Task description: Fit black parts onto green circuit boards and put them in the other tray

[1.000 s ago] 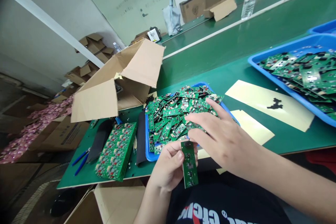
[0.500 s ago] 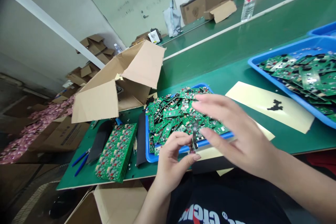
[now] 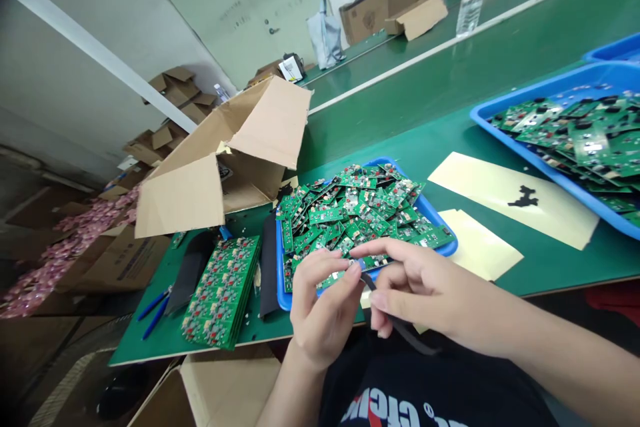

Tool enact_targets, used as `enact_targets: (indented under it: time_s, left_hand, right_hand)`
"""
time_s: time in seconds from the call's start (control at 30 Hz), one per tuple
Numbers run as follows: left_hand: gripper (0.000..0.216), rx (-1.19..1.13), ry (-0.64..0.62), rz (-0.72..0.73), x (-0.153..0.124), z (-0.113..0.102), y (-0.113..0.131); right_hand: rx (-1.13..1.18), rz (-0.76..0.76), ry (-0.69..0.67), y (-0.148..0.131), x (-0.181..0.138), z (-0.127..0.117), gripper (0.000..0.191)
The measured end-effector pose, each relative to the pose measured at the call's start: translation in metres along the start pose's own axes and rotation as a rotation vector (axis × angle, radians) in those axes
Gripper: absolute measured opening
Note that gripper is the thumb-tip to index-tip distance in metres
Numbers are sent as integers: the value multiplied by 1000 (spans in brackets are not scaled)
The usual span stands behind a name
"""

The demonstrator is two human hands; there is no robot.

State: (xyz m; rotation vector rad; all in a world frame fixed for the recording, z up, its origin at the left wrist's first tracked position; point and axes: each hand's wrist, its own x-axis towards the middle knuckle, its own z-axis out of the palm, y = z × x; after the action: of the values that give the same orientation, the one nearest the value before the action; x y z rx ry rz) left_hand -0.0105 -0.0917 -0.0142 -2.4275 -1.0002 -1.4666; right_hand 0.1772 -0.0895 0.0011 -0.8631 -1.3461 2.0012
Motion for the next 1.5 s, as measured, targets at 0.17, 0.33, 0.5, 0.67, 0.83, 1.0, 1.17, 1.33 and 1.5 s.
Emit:
enact_targets:
  time_s: [0.17, 0.33, 0.5, 0.67, 0.83, 1.0, 1.17, 1.33, 1.5]
  left_hand:
    - [34, 28, 42, -44, 2, -1, 2]
    - [33, -38, 49, -85, 2, 0, 4]
    - [28, -89, 35, -94, 3, -2, 4]
    - [32, -150, -35, -77, 4, -7, 2]
    - [39, -229, -43, -130, 2, -7, 2]
    - [52, -501, -25, -417, -7, 1, 11]
    - [47, -823, 62, -667, -7, 7, 23]
    - [22, -716, 100, -749, -2, 5, 28]
    - [20, -549, 31, -736, 1, 3, 25]
  right_hand:
    - [87, -12, 12, -1, 3, 3, 61]
    - [185, -11, -38, 3, 8, 3, 54]
    - [200, 19, -49, 2, 10, 0, 48]
    - [156, 52, -31, 3, 9, -5, 36]
    - [-130, -34, 68, -4, 9, -5, 28]
    - [-472, -253, 207, -11, 6, 0, 25]
    - [-628, -408, 352, -9, 5, 4, 14]
    - [-857, -606, 417, -9, 9, 9, 14]
    - [-1017, -722, 447, -4, 11, 10, 14]
